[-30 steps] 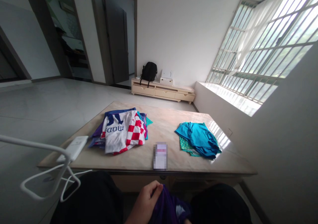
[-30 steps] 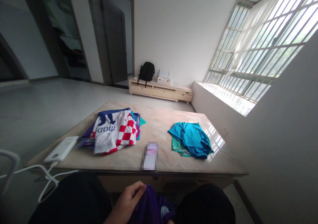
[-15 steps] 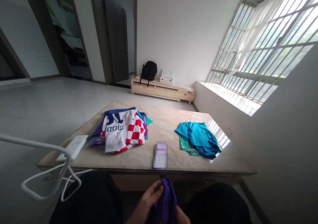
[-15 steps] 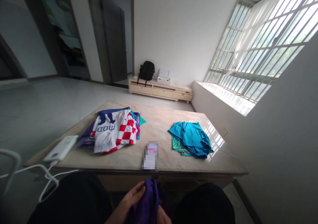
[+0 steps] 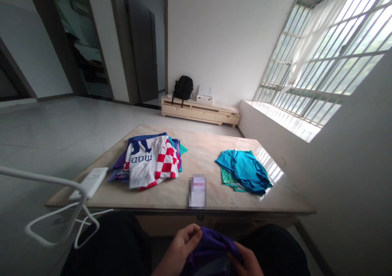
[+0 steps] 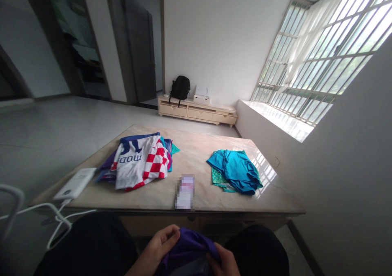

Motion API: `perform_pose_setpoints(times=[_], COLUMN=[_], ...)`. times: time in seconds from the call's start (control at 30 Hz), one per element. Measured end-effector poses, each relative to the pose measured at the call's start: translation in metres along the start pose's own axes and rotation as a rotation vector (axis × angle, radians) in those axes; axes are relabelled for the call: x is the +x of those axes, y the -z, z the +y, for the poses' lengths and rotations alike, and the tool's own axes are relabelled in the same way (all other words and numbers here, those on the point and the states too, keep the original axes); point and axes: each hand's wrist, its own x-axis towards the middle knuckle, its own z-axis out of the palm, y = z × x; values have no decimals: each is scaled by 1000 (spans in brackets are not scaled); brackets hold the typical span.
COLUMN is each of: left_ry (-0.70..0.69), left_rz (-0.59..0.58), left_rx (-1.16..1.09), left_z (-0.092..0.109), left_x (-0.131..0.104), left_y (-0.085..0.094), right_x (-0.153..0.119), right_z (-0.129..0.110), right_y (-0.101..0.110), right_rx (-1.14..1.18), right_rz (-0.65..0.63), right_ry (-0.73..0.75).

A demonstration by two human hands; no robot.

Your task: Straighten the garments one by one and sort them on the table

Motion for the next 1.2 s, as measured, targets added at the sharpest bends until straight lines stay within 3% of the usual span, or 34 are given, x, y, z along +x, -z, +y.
perform_pose_setpoints(times=[0.17, 0.3, 0.43, 0.53, 0.7, 0.9, 1.1, 1.2], left_ry=[-102, -96, -36, -59, -105, -161, -54, -54], left_rz=[28, -19, -125, -122, -23, -16, 182, 171], left_rx=[637, 986, 1152, 1157, 1033, 785, 461, 487], left_z=[17, 18, 12, 11, 15, 21, -9, -27], left_x=[-12, -14, -12, -11, -13, -20, -22, -22], left_y=[0, 2, 2, 3, 0, -8, 4, 9], right_x=[4, 6, 10, 12, 15, 19, 25, 25], right_z=[-7, 7, 19, 20, 19, 24, 29, 23], right_y=[44, 54, 58, 59, 58, 47, 29, 20], right_rx=[-176, -267, -320, -342, -347, -206, -95, -56], right_rz=[172, 354, 455, 467, 519, 418, 344, 247], right_ry=[43, 106, 99, 97, 148, 87, -3, -15])
